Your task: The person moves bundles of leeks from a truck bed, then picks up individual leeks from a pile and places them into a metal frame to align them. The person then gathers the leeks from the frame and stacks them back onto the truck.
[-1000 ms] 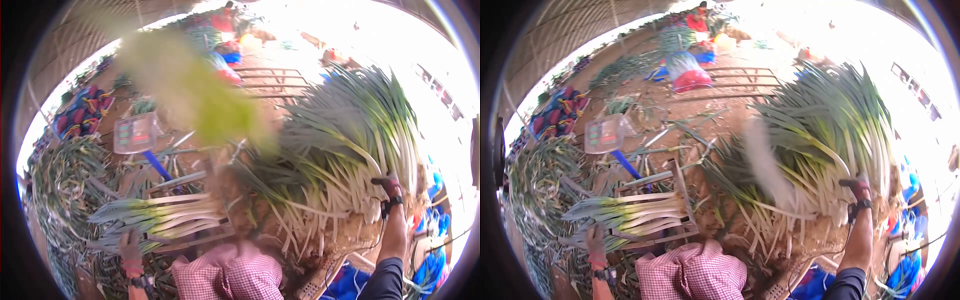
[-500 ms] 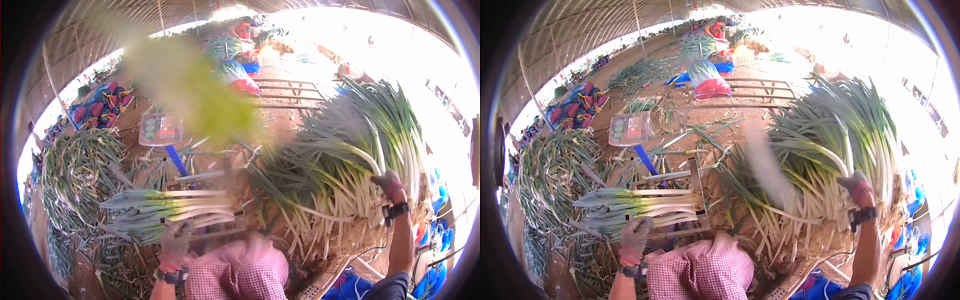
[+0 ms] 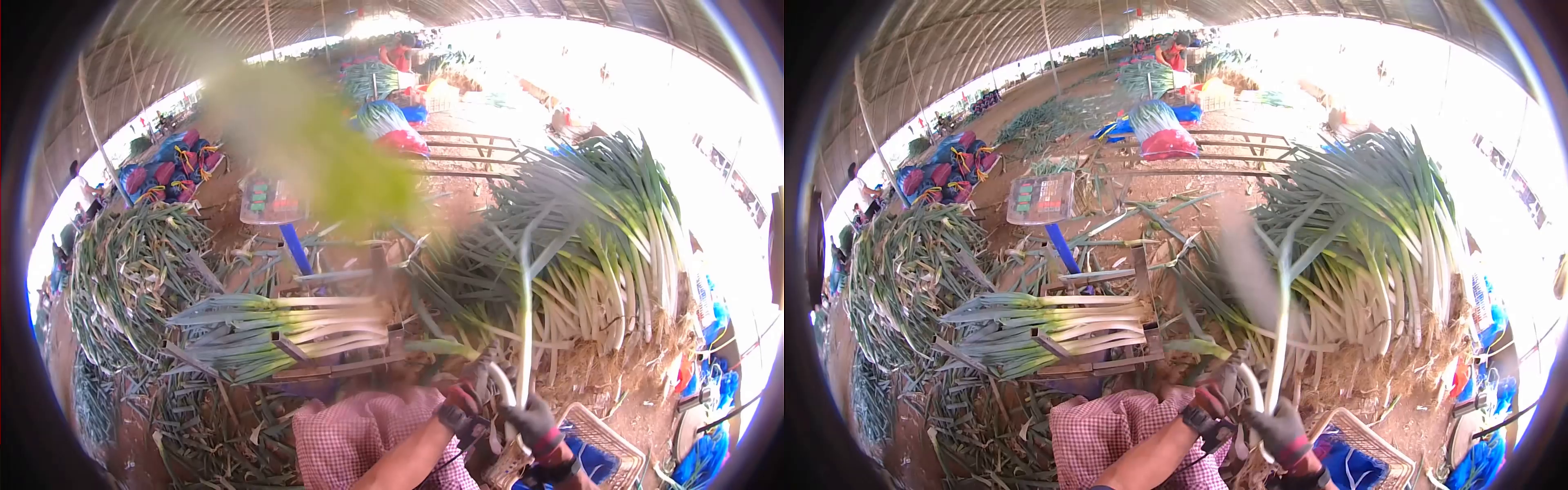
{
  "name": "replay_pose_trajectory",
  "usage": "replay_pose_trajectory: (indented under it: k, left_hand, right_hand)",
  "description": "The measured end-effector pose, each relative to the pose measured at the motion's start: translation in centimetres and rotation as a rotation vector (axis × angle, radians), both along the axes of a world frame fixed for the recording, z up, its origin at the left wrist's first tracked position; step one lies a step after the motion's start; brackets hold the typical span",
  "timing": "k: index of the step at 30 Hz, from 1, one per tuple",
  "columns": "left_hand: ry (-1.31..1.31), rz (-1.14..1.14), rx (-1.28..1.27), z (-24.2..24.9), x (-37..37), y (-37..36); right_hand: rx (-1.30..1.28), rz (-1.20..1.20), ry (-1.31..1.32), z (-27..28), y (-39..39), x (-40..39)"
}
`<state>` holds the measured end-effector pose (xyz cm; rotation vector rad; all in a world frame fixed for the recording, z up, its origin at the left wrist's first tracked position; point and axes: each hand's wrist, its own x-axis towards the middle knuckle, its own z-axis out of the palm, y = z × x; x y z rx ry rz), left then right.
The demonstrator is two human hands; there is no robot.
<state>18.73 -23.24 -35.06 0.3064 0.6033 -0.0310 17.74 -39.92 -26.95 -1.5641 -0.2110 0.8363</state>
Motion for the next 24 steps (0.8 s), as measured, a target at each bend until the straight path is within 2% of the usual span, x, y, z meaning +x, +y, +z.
replay_pose_trajectory:
  k: [2, 4, 5, 6, 9, 12, 13, 15, 17, 19, 21, 23, 24]
  left_hand:
    - [-0.062, 0.001, 0.023, -3.8, -0.6, -0.1]
    - [0.002, -0.001, 0.183, -8.0, -0.4, 0.3]
    - [0.031, -0.011, 0.175, -3.9, -1.6, 0.2]
    - [0.06, -0.019, 0.167, 0.5, -2.8, 0.2]
    - [-0.303, -0.009, 0.049, -7.9, -2.1, -0.1]
    - [0.03, -0.041, 0.238, -3.6, -2.1, -0.4]
    - [0.021, -0.064, 0.198, -2.8, -2.3, -0.3]
    - [0.056, -0.041, 0.292, -1.6, -2.4, -1.1]
    - [0.056, -0.039, 0.36, -0.8, -2.6, -1.5]
    - [0.017, -0.038, 0.404, 2.3, -2.9, -1.2]
    - [-0.059, -0.047, 0.358, 2.9, -2.6, -1.0]
    - [-0.057, -0.048, 0.361, 4.8, -2.5, -0.9]
    - [-0.169, 0.021, 0.395, 4.9, -2.3, -0.9]
  right_hand:
    - [0.024, 0.058, 0.041, 0.3, -0.3, -2.5]
    - [0.031, 0.187, 0.147, -0.1, -1.4, -3.2]
    - [-0.09, 0.25, 0.131, -0.1, -1.9, -3.5]
    - [-0.098, 0.286, 0.189, 0.1, -2.4, -3.7]
    - [-0.034, 0.378, 0.337, -0.5, -3.5, -3.6]
    - [-0.334, 0.308, -0.186, 0.0, -3.3, -4.2]
    - [-0.429, 0.251, -0.282, 1.7, -2.7, -4.5]
    - [-0.461, 0.254, -0.399, 0.7, -2.4, -4.8]
    - [-0.513, 0.257, -0.462, 0.8, -2.1, -5.2]
    - [-0.519, 0.24, -0.433, 1.9, -2.1, -5.3]
    - [-0.55, 0.233, -0.478, 2.0, -2.6, -5.3]
    - [-0.412, 0.189, -0.507, 2.3, -3.0, -5.4]
    - [-0.356, 0.179, -0.514, 3.2, -2.7, -5.5]
